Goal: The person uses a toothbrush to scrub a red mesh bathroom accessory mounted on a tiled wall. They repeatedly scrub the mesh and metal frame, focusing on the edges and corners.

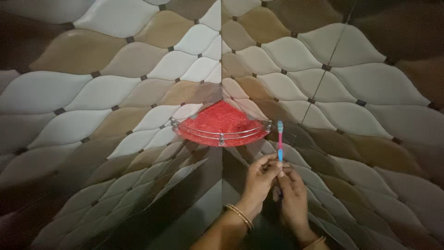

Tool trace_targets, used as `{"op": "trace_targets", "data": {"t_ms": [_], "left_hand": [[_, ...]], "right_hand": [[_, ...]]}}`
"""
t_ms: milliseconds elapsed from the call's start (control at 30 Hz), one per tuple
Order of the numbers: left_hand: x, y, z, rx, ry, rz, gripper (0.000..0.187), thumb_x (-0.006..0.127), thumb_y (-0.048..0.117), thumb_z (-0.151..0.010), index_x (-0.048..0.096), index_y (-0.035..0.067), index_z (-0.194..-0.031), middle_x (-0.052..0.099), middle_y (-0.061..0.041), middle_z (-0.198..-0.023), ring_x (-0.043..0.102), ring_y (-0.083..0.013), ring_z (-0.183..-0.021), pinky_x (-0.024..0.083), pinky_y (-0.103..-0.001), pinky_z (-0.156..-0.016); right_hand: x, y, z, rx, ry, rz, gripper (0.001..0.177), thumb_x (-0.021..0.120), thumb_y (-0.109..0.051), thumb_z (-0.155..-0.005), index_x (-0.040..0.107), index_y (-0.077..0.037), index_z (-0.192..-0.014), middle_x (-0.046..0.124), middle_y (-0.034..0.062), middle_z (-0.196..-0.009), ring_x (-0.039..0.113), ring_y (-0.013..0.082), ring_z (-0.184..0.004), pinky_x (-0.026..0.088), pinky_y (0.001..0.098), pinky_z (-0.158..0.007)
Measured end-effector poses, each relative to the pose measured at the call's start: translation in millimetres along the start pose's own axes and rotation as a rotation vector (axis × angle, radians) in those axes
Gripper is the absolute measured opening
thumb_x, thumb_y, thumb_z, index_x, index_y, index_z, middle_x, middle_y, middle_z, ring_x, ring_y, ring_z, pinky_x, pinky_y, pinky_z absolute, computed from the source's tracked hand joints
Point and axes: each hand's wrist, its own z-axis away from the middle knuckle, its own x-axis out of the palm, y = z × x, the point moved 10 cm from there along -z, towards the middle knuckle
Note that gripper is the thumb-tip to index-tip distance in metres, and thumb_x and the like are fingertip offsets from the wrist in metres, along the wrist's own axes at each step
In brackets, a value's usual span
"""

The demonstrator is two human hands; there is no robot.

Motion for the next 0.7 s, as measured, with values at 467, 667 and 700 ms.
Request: {"op": "trace_targets", "data": {"t_ms": [467,667,700], "left_hand": [[-44,-7,6,0.046,0.197,-0.199,0.015,0.071,0.017,-0.096,0.075,0.003,-0.101,0.071,0.004,-0.085,0.059,-0.0048,-0.075,0.045,-0.023,-0.066],[-41,-23,-16,0.021,0.205,-0.182,0.016,0.072,0.020,-0.096,0.074,0.005,-0.099,0.072,0.003,-0.083,0.065,-0.0066,-0.072,0.051,-0.024,-0.065],[-36,-27,-22,0.029,0.169,-0.124,0.016,0.071,0.020,-0.096,0.074,0.005,-0.099,0.071,0.002,-0.083,0.066,-0.0074,-0.072,0.052,-0.025,-0.064]], "right_hand": [[15,-36,24,-0.163,0.098,1.162,0.043,0.063,-0.033,-0.096,0.059,-0.024,-0.138,0.074,0.0195,-0.105,0.072,0.0402,-0.093,0.057,0.0488,-0.075],[27,-84,21,-0.437,0.114,1.325,0.038,0.062,-0.031,-0.094,0.066,-0.025,-0.131,0.075,0.0133,-0.105,0.072,0.0395,-0.079,0.057,0.0503,-0.067],[23,-83,18,-0.393,0.108,1.388,0.041,0.063,-0.031,-0.092,0.067,-0.027,-0.133,0.076,0.0123,-0.104,0.071,0.0396,-0.074,0.056,0.0508,-0.065]]}}
